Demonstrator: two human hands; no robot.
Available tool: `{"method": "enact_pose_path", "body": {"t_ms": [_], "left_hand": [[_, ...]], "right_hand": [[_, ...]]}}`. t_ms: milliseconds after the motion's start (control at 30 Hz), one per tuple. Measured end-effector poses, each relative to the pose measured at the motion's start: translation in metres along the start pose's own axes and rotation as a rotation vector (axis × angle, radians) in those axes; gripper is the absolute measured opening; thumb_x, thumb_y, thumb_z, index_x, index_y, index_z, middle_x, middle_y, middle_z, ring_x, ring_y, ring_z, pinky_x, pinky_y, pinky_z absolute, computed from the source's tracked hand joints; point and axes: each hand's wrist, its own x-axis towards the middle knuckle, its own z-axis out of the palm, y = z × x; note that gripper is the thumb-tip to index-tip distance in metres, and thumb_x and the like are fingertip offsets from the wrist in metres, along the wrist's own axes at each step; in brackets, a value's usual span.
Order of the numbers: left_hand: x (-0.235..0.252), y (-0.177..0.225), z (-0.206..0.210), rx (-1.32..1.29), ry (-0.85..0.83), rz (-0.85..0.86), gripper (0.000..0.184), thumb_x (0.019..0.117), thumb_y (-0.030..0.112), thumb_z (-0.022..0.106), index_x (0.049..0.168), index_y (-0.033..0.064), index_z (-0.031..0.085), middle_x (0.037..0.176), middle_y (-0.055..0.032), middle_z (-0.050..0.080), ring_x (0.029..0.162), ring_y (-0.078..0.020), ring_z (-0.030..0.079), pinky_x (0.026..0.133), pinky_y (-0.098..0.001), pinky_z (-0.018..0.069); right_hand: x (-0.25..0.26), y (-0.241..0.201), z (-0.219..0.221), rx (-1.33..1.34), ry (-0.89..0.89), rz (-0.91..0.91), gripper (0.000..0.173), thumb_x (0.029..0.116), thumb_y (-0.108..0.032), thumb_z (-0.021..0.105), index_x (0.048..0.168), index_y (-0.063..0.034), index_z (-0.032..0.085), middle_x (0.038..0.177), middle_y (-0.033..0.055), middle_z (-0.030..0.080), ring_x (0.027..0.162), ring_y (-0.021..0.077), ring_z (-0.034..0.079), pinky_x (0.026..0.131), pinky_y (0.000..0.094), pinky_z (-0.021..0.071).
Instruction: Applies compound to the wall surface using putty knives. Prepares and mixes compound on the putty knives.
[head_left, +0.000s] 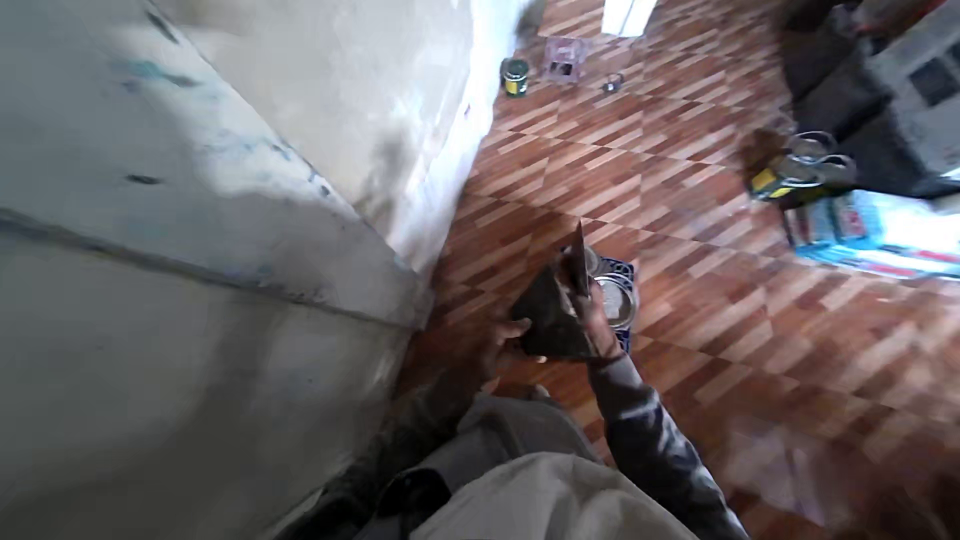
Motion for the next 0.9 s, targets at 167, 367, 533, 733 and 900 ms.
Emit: {"method": "enact_pose_path", "body": {"t_ms": [167,367,533,733,900], "left_hand": [[0.011,-0.022,0.013,0.002,0.082,-0.004,0.028,0.1011,0.004,0.046,0.127,0.0067,0.057,0.100,-0.0118,0.073,0.079,-0.0218,0.073,0.065,-0.0367,0.0627],[-0.026,-0.035,-0.024,0.011,0.522,0.077,0.031,0.1004,0.004,0.053,0.131,0.0023,0.052,0.105,-0.0142,0.071,0.087,-0.0249,0.073,0.073,-0.0418,0.0637],[-0.063,-0.061,-0.026,-0.024,0.738,0.080,0.025,0.1034,0.005,0.049,0.128,0.0014,0.052,0.102,-0.0167,0.071,0.085,-0.0277,0.073,0.076,-0.0438,0.0633],[-0.060,-0.065,0.005,-0.036,0.715,0.115,0.028,0.1035,0.005,0.048,0.132,0.0045,0.048,0.105,-0.0152,0.071,0.088,-0.0265,0.074,0.076,-0.0418,0.0643],[-0.030,-0.049,0.021,0.122,0.561,0.010,0.033,0.1016,0.007,0.049,0.134,0.0050,0.048,0.102,-0.0116,0.071,0.083,-0.0223,0.073,0.071,-0.0391,0.0642]], "right_hand": [[-0.041,0.021,-0.120,-0.509,-0.147,0.020,0.036,0.1085,-0.028,0.045,0.121,-0.0027,0.067,0.099,0.0024,0.072,0.088,0.0074,0.068,0.083,0.0311,0.0596],[-0.113,0.066,-0.274,-0.504,0.112,0.405,0.036,0.1084,-0.029,0.046,0.114,-0.0032,0.071,0.086,0.0048,0.069,0.068,0.0100,0.061,0.060,0.0307,0.0542],[-0.131,0.087,-0.301,-0.193,0.311,0.430,0.035,0.1078,-0.034,0.047,0.119,-0.0060,0.063,0.088,0.0016,0.069,0.072,0.0112,0.067,0.063,0.0326,0.0604],[-0.047,0.070,-0.227,0.058,0.213,0.176,0.027,0.1087,-0.019,0.044,0.123,-0.0053,0.061,0.093,-0.0021,0.069,0.079,0.0062,0.066,0.073,0.0281,0.0597],[0.024,0.050,-0.151,0.629,0.001,0.191,0.046,0.1089,-0.038,0.025,0.087,-0.0178,0.059,0.057,-0.0059,0.054,0.050,0.0062,0.052,0.051,0.0239,0.0475]]}}
